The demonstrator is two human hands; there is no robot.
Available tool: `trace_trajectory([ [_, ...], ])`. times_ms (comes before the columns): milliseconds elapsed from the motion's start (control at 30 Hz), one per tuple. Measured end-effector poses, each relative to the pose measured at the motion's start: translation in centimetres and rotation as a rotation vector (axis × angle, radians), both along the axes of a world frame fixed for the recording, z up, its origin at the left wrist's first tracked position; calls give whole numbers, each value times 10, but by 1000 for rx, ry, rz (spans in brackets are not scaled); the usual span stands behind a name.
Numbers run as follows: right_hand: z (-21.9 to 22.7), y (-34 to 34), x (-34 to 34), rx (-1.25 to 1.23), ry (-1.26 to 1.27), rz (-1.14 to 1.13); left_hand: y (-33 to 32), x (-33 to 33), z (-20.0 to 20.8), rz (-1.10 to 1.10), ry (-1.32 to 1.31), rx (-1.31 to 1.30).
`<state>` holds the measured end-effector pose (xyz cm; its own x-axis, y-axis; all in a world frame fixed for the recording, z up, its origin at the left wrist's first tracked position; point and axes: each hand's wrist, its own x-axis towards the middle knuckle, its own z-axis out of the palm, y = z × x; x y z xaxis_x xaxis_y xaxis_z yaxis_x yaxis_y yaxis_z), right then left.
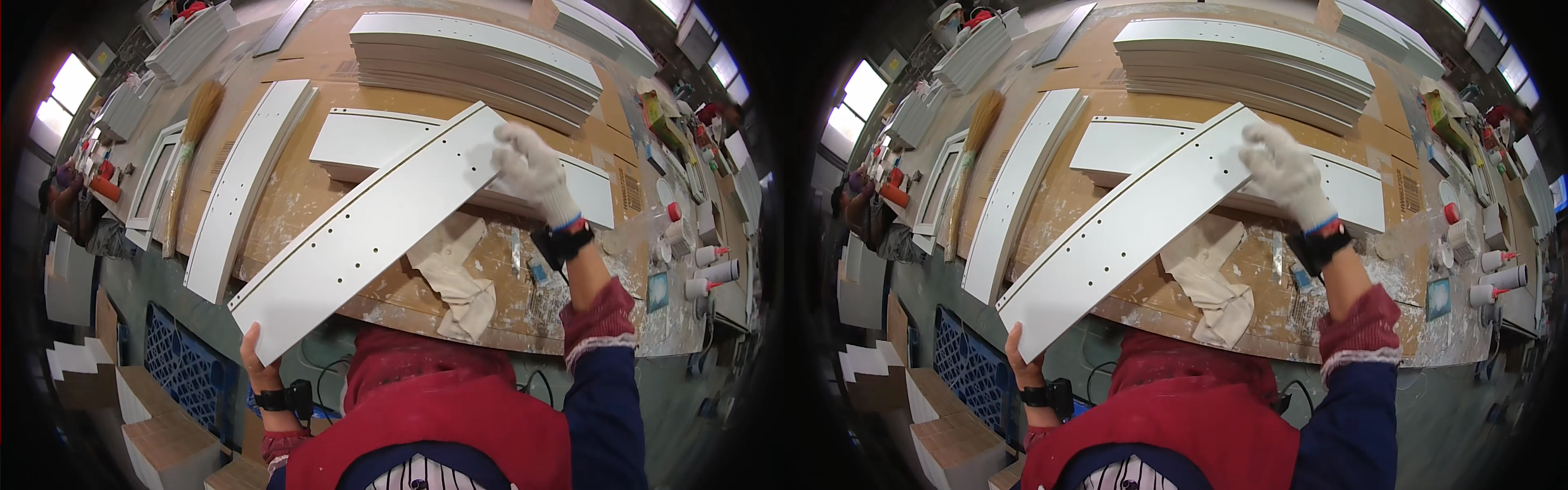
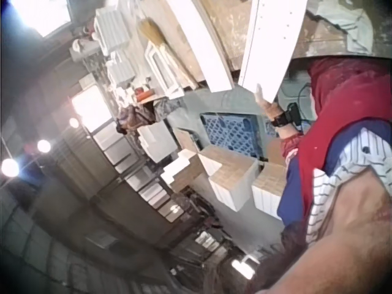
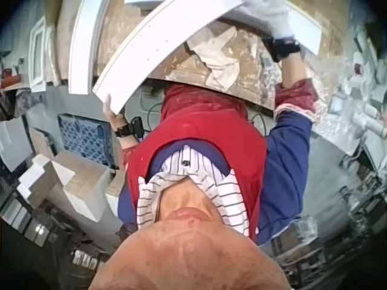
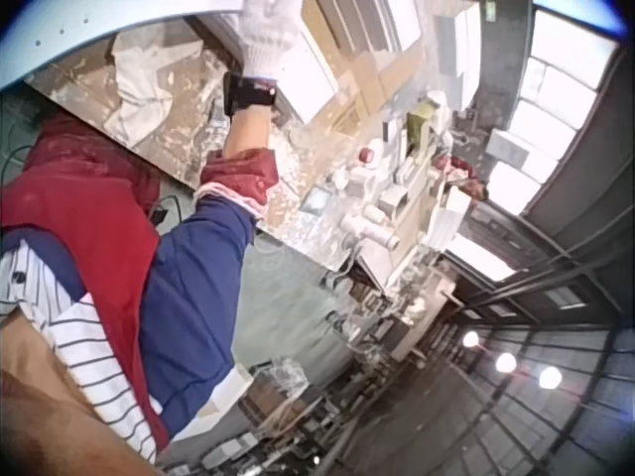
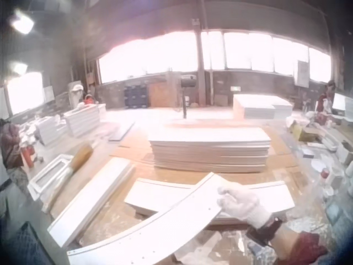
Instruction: The person wipes the surface of white rectangular panels with a cloth, then uses a small tool to scrape the edges and corners. They handle the panels one at a time, flipping them over to clean both sides before placing them back on the workbench.
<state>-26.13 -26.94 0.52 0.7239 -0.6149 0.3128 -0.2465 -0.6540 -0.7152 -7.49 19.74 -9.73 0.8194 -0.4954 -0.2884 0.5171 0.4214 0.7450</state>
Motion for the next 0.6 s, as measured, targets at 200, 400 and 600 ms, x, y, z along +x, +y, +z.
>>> trace_trajectory([
  [200,-50,107,-27,-627,290,423,-7,-53,-27,5,161,-102],
  [400,-78,130,-19,-529,558,572,-9,-72,-35,15,336,-264],
  [600,-50,107,-22,-15,513,556,-14,-72,-39,13,304,-190],
])
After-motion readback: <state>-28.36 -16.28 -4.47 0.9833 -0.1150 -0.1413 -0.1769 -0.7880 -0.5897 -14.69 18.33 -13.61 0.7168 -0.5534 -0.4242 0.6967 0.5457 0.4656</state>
